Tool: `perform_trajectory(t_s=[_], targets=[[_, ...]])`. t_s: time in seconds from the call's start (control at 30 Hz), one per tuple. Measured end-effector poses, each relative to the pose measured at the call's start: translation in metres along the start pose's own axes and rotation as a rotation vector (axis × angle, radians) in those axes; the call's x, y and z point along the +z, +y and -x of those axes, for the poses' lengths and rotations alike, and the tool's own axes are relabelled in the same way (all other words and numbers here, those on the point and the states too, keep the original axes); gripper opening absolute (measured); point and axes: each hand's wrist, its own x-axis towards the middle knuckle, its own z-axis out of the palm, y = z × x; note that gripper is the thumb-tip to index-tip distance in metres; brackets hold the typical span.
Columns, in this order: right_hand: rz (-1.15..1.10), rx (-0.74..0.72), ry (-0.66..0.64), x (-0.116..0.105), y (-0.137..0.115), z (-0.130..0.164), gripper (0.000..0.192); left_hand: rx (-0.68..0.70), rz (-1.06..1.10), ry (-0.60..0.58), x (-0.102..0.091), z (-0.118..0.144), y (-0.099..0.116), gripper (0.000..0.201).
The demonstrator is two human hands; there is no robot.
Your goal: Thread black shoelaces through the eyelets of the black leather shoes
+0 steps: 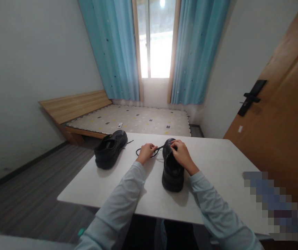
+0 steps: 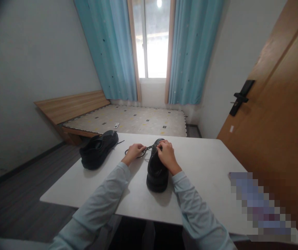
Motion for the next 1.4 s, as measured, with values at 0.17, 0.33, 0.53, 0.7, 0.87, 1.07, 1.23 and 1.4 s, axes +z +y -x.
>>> perform_trajectory(t_s=[0.17,0.33,0.53,0.7,0.87,1.07,1.23,1.4], targets=[[0.034,-0.008,-0.006,0.0,-0.001,0.0,0.013,0.081,-0.111,0.051,0.006,0.0,-0.001,0.022],[0.052,-0.013,0.026,-0.003,-0.003,0.0,0.011,0.117,-0.132,0.075,0.005,0.003,0.008,0.015],[0.047,0.001,0.136,-0.008,-0.006,0.001,0.01,0.124,0.435,0.237,-0.007,0.0,0.015,0.008],[-0.057,0.014,0.308,-0.016,-0.009,-0.001,0.007,0.202,0.861,0.2,-0.018,0.005,0.023,0.02],[-0.233,0.054,0.458,-0.034,-0.009,-0.006,0.015,0.248,0.891,0.08,-0.019,0.013,0.032,0.029],[-0.486,0.135,0.599,-0.048,-0.002,-0.012,0.022,0.245,0.836,-0.034,-0.017,0.017,0.035,0.042],[-0.709,0.159,0.691,-0.052,0.003,-0.015,0.024,0.108,0.741,-0.035,-0.011,0.016,0.032,0.04],[-0.99,0.196,0.628,-0.059,0.001,-0.017,0.026,0.031,0.539,0.074,-0.004,0.011,0.025,0.032]])
